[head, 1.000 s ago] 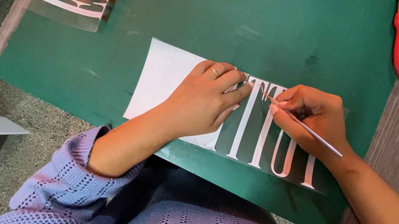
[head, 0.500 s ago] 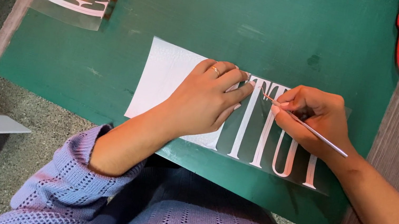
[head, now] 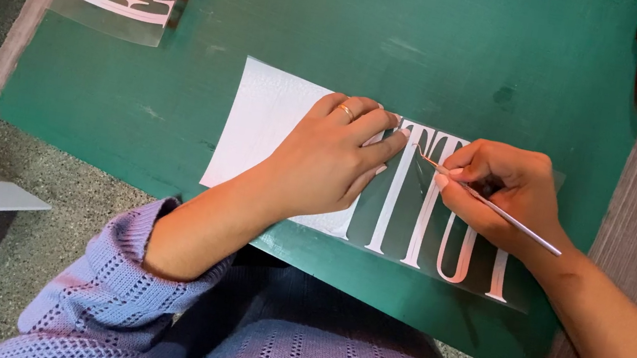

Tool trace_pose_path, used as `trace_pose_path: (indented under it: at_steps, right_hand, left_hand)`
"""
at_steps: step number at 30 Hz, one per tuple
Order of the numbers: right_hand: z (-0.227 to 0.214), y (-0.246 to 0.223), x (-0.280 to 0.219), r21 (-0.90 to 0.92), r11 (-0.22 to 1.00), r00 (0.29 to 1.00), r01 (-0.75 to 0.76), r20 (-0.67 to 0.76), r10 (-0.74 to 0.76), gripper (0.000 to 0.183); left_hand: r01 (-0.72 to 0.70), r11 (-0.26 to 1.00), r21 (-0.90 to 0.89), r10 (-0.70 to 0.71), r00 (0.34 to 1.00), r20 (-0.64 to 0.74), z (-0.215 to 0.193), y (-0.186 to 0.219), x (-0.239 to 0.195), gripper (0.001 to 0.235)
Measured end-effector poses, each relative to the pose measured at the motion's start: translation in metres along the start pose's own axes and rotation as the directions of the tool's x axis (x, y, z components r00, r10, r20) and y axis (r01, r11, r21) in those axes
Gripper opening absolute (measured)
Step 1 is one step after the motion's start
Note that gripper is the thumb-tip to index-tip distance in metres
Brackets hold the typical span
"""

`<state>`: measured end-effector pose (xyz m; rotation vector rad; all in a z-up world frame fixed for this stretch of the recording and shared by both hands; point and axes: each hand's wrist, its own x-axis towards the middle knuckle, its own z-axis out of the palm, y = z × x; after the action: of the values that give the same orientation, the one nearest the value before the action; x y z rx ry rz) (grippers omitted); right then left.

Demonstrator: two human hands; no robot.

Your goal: Using a weeding tool to remove excess vinyl from a cut sticker design

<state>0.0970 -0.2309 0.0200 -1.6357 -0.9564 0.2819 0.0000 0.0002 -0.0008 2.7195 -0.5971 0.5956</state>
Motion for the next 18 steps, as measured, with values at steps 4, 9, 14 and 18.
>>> trace_pose_path:
  at_steps: [4,9,14,18]
  right_hand:
    - [-0.001,0.003,-0.001,0.008,1.0,1.0,-0.004,0.009,0.004,0.02]
    - [0.0,-0.003,0.0,0.002,1.0,1.0,0.02,0.016,-0.02,0.02]
    - [-0.002,0.001,0.0,0.012,0.999,0.999,0.039,0.033,-0.04,0.021]
    - [-0.005,0.009,-0.004,-0.03,0.998,0.997,0.062,0.053,-0.06,0.021]
  left_hand:
    - [-0.005,1.0,0.002,0.005,1.0,0.002,-0.001,0.0,0.0,0.03]
    - [0.015,1.0,-0.005,-0.015,1.0,0.02,0.0,0.0,0.0,0.033]
    - [0.058,0.995,-0.083,-0.053,0.997,0.057,-0.005,-0.002,0.003,0.04]
    - [0.082,0.98,-0.182,-0.069,0.995,0.074,-0.011,-0.002,0.004,0.048]
